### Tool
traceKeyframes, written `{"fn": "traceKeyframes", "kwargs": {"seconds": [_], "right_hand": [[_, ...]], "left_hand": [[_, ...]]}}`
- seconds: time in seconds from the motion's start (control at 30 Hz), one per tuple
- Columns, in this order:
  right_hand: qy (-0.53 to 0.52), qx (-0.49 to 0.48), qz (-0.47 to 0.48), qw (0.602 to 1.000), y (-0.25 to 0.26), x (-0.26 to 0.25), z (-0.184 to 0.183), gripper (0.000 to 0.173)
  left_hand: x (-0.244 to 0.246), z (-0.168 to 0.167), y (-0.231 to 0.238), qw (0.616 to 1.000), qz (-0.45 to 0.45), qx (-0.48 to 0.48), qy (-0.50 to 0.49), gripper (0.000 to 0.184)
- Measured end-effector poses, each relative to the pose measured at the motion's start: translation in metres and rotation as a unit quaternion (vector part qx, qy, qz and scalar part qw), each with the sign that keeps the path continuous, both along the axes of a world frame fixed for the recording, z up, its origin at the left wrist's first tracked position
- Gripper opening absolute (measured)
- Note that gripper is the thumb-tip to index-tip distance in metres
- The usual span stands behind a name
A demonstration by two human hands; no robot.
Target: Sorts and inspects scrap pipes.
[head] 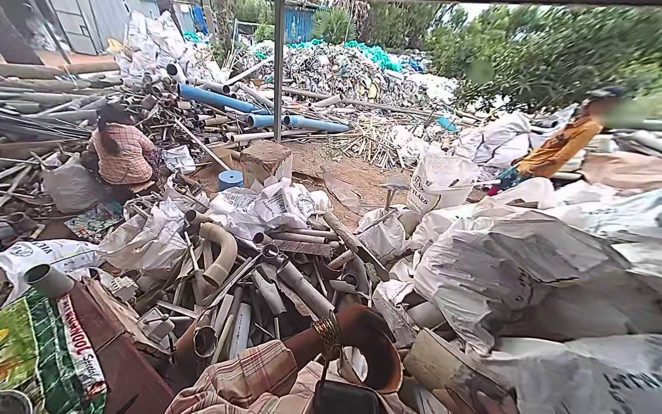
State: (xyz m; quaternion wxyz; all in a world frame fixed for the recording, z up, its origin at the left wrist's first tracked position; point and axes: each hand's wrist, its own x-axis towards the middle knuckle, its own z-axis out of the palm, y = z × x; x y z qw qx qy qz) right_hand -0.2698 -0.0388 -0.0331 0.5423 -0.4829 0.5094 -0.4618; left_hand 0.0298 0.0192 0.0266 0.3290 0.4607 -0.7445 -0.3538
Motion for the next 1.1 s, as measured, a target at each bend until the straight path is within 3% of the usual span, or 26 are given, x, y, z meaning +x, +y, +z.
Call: {"fn": "traceKeyframes", "kwargs": {"seconds": [0.07,0.1,0.13,0.17,0.23,0.3,0.4,0.47,0.63,0.8,0.83,0.93,1.03,1.1], "right_hand": [[0.16,-0.069,0.01,0.985,0.005,0.013,0.032,0.055],[0.232,-0.113,0.006,0.966,0.004,0.018,0.046,0.055],[0.291,-0.157,-0.002,0.944,0.002,0.022,0.058,0.053],[0.331,-0.188,-0.015,0.925,-0.001,0.025,0.069,0.049],[0.368,-0.241,-0.043,0.897,-0.008,0.028,0.084,0.046],[0.371,-0.275,-0.069,0.884,-0.016,0.029,0.091,0.051],[0.35,-0.311,-0.098,0.878,-0.031,0.025,0.088,0.064],[0.331,-0.313,-0.098,0.885,-0.035,0.023,0.087,0.065],[0.35,-0.292,-0.08,0.886,-0.029,0.024,0.096,0.053],[0.393,-0.306,-0.077,0.864,-0.027,0.017,0.096,0.039],[0.394,-0.31,-0.068,0.862,-0.026,0.017,0.095,0.037],[0.375,-0.311,-0.04,0.872,-0.027,0.013,0.086,0.041],[0.364,-0.277,-0.017,0.889,-0.033,0.006,0.081,0.053],[0.371,-0.272,-0.01,0.888,-0.036,0.003,0.079,0.048]], "left_hand": [[-0.013,0.006,0.006,0.999,0.028,0.016,0.007,0.022],[-0.044,0.042,0.016,0.966,0.179,0.184,-0.027,0.023],[-0.009,-0.004,0.009,0.999,0.041,-0.001,0.016,0.021],[0.001,-0.023,0.0,0.996,0.006,-0.048,0.069,0.022],[-0.001,0.001,0.006,0.994,0.025,0.034,0.098,0.019],[-0.003,0.018,0.013,0.994,0.049,0.045,0.082,0.017],[0.005,-0.017,0.008,0.989,0.043,-0.113,0.084,0.022],[0.008,-0.026,0.006,0.985,0.039,-0.141,0.089,0.022],[0.01,-0.026,0.007,0.984,0.036,-0.138,0.103,0.022],[0.002,-0.019,0.009,0.991,0.051,-0.031,0.118,0.019],[0.003,-0.026,0.006,0.991,0.042,-0.048,0.121,0.019],[0.009,-0.046,-0.006,0.988,0.003,-0.109,0.107,0.021],[0.005,-0.034,-0.004,0.997,0.036,-0.041,0.046,0.022],[0.001,-0.035,-0.005,0.998,0.044,-0.022,0.043,0.021]]}}
